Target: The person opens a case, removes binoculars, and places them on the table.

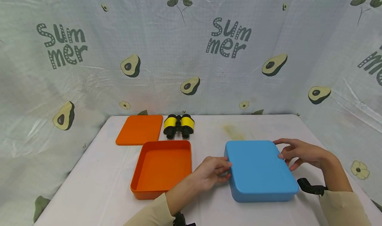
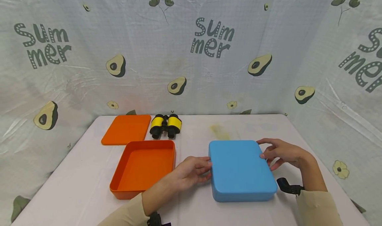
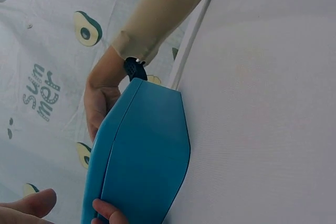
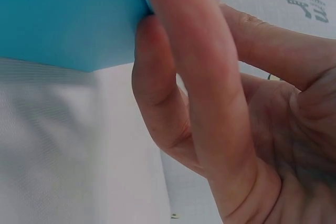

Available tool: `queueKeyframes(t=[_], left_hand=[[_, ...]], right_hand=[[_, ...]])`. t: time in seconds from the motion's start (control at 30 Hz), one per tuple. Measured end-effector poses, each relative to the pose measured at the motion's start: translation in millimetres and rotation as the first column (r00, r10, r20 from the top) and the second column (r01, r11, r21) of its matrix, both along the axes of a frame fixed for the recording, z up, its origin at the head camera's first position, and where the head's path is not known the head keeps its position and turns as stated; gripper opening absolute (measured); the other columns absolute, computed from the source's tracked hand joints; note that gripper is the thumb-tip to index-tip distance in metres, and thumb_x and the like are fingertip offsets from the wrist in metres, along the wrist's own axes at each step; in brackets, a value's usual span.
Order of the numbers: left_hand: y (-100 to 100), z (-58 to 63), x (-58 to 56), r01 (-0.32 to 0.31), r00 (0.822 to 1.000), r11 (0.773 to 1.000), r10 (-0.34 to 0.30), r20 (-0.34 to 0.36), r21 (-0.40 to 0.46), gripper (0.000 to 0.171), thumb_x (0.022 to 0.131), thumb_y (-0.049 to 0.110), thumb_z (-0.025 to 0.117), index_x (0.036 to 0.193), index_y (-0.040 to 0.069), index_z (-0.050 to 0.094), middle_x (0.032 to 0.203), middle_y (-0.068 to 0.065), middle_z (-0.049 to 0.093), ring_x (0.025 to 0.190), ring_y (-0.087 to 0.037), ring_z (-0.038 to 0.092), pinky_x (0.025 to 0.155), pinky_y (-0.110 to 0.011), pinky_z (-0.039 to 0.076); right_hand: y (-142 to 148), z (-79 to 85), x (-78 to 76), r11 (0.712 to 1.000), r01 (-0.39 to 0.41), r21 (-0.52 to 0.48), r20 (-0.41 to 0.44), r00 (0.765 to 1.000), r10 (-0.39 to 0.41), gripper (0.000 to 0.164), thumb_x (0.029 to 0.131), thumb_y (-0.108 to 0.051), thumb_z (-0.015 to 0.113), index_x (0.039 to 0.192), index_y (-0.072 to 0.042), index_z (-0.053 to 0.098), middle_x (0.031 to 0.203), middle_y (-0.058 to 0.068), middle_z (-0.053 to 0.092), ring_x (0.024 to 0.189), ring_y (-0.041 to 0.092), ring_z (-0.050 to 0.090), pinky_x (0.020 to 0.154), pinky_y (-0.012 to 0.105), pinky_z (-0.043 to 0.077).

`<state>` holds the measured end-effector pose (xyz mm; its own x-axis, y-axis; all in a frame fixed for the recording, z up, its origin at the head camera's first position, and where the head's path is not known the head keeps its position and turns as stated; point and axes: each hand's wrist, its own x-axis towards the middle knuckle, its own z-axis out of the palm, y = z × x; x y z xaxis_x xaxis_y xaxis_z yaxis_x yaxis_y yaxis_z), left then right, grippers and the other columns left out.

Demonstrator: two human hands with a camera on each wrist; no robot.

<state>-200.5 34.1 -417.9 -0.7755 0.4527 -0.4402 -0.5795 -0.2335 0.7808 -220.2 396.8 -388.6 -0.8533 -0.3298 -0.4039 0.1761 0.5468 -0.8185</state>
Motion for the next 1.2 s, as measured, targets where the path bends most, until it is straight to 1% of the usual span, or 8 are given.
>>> queueKeyframes(t=[0.13, 0.3, 0.4, 0.53, 0.67, 0.8, 1.0, 1.2], left_hand=[[-1, -1.7, 0.3, -0.009, 1.0, 1.0, 0.008, 0.002, 0.007, 0.047, 0.092, 0.006, 0.071, 0.135, -0.008, 0.057, 0.113, -0.009, 0.064, 0.1, -0.02, 0.06, 0.086, -0.034, 0.057], [-1, -4.5, 0.2, 0.01, 1.0, 1.0, -0.009, -0.022, 0.006, 0.043, 0.092, 0.011, 0.073, 0.129, -0.007, 0.061, 0.121, -0.011, 0.063, 0.104, -0.022, 0.058, 0.083, -0.031, 0.056], [1, -6.4, -0.4, 0.003, 1.0, 1.0, -0.003, -0.031, 0.01, 0.041, 0.092, 0.011, 0.074, 0.126, -0.007, 0.062, 0.123, -0.013, 0.062, 0.105, -0.023, 0.058, 0.081, -0.03, 0.056], [2, -9.1, -1.0, -0.011, 0.999, 1.0, 0.011, -0.033, 0.01, 0.042, 0.091, 0.007, 0.074, 0.128, -0.008, 0.059, 0.121, -0.012, 0.061, 0.101, -0.022, 0.058, 0.08, -0.03, 0.055], [4, -11.1, -0.7, -0.01, 0.999, 1.0, 0.01, -0.045, 0.003, 0.045, 0.092, 0.006, 0.072, 0.132, -0.009, 0.056, 0.121, -0.012, 0.06, 0.099, -0.021, 0.057, 0.08, -0.03, 0.055], [6, -12.6, -0.2, -0.025, 0.997, 1.0, 0.025, -0.067, -0.003, 0.049, 0.093, 0.001, 0.07, 0.137, -0.009, 0.052, 0.124, -0.013, 0.057, 0.104, -0.024, 0.056, 0.085, -0.031, 0.054], [10, -15.0, 2.4, -0.056, 0.991, 0.998, 0.052, -0.122, -0.032, 0.054, 0.087, -0.012, 0.07, 0.137, -0.007, 0.051, 0.117, -0.012, 0.056, 0.107, -0.025, 0.056, 0.099, -0.036, 0.056], [11, -15.3, 1.2, -0.057, 0.993, 0.998, 0.053, -0.104, -0.035, 0.055, 0.085, -0.015, 0.069, 0.137, -0.009, 0.053, 0.12, -0.014, 0.057, 0.109, -0.025, 0.057, 0.106, -0.039, 0.055]], right_hand=[[-3, 0.4, 0.0, 1.0, -0.002, -0.006, 0.0, 1.0, 0.002, 0.081, 0.101, -0.021, 0.065, 0.161, 0.004, 0.016, 0.102, 0.011, 0.068, 0.084, 0.023, 0.07, 0.072, 0.043, 0.066], [-4, -0.1, -0.5, 1.0, 0.003, -0.001, -0.005, 1.0, -0.003, 0.081, 0.1, -0.021, 0.066, 0.161, 0.003, 0.018, 0.102, 0.011, 0.067, 0.084, 0.023, 0.069, 0.072, 0.043, 0.066], [-3, -1.4, -1.3, 1.0, 0.008, 0.005, -0.009, 1.0, -0.008, 0.081, 0.1, -0.022, 0.066, 0.161, 0.002, 0.019, 0.103, 0.012, 0.068, 0.084, 0.024, 0.069, 0.072, 0.043, 0.066], [-3, -2.9, -2.8, 1.0, 0.007, 0.007, -0.018, 1.0, -0.007, 0.08, 0.1, -0.022, 0.066, 0.161, 0.002, 0.019, 0.103, 0.011, 0.068, 0.085, 0.024, 0.069, 0.072, 0.044, 0.066], [-2, -2.6, -2.8, 1.0, 0.01, 0.004, -0.016, 1.0, -0.01, 0.08, 0.1, -0.022, 0.067, 0.16, 0.002, 0.019, 0.104, 0.011, 0.069, 0.084, 0.024, 0.069, 0.073, 0.045, 0.066], [-3, -1.4, -1.5, 1.0, 0.017, -0.002, -0.022, 1.0, -0.017, 0.08, 0.1, -0.021, 0.067, 0.16, 0.003, 0.019, 0.102, 0.011, 0.068, 0.083, 0.024, 0.07, 0.072, 0.044, 0.066], [-4, -1.0, 1.1, 1.0, 0.029, 0.002, -0.028, 0.999, -0.029, 0.081, 0.1, -0.022, 0.067, 0.16, 0.004, 0.019, 0.101, 0.011, 0.067, 0.083, 0.024, 0.071, 0.072, 0.043, 0.066], [-2, -2.3, 1.7, 1.0, 0.024, 0.0, -0.029, 0.999, -0.024, 0.081, 0.101, -0.022, 0.067, 0.16, 0.004, 0.018, 0.101, 0.012, 0.067, 0.083, 0.025, 0.071, 0.072, 0.044, 0.066]])
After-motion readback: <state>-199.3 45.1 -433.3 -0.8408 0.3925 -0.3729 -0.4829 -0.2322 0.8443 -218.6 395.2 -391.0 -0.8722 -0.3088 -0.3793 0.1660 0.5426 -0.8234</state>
